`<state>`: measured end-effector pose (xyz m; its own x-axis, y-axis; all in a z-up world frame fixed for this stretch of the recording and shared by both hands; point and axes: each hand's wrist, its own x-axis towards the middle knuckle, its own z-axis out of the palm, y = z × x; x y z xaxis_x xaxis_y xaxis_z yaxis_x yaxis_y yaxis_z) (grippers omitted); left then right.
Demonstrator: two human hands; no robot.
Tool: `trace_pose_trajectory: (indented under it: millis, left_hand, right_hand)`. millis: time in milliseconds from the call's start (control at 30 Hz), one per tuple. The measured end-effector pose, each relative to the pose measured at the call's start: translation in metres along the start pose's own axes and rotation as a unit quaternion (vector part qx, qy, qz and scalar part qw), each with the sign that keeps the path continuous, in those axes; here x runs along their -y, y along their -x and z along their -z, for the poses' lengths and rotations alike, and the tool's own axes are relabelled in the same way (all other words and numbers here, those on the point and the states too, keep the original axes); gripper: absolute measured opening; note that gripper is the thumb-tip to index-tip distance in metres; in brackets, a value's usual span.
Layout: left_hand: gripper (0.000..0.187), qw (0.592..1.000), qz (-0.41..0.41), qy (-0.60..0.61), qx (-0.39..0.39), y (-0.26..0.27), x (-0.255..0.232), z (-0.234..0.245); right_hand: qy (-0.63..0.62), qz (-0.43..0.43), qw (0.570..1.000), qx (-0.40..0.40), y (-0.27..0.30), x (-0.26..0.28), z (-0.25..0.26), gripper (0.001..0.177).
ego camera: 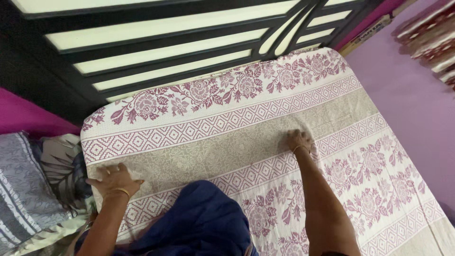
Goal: The person folds a patterned bed sheet on a bed, aligning edges and smoothing the fabric. They then fold a second floral-patterned sheet over the first, tucking and smoothing it along the mattress edges.
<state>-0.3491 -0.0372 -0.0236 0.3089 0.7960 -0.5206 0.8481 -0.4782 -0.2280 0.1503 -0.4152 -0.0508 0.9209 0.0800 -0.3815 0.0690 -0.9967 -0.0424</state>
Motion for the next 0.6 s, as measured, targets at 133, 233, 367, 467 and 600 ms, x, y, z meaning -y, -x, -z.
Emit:
trace_pose_trajectory:
  millis: [133, 233, 367, 467, 600]
  left_hand:
    - [0.105, 0.996, -0.063, 0.023, -0.063, -0.014, -0.032, 0.008]
    - [0.113, 0.992, -0.106, 0.051, -0.050, -0.020, -0.063, 0.026]
    - [0.120, 0.989, -0.133, 0.056, -0.013, -0.028, -0.106, 0.069]
    - [0.133, 0.987, -0.151, 0.059, 0.006, -0.044, -0.131, 0.108]
    - [0.140, 0.986, -0.146, 0.075, -0.012, -0.063, -0.152, 0.145]
  right_hand:
    - [-0.023, 0.092, 0.995, -0.022, -0.003, 0.032, -0.018, 0.071]
    - [-0.024, 0.051, 0.998, -0.012, -0.025, 0.042, -0.028, 0.074]
    - [0.257, 0.203, 0.945, -0.025, -0.078, 0.036, -0.021, 0.048]
    - [0.139, 0.145, 0.980, -0.013, -0.113, 0.039, -0.014, 0.061]
    - [-0.023, 0.082, 0.996, -0.021, -0.139, 0.042, 0.007, 0.079]
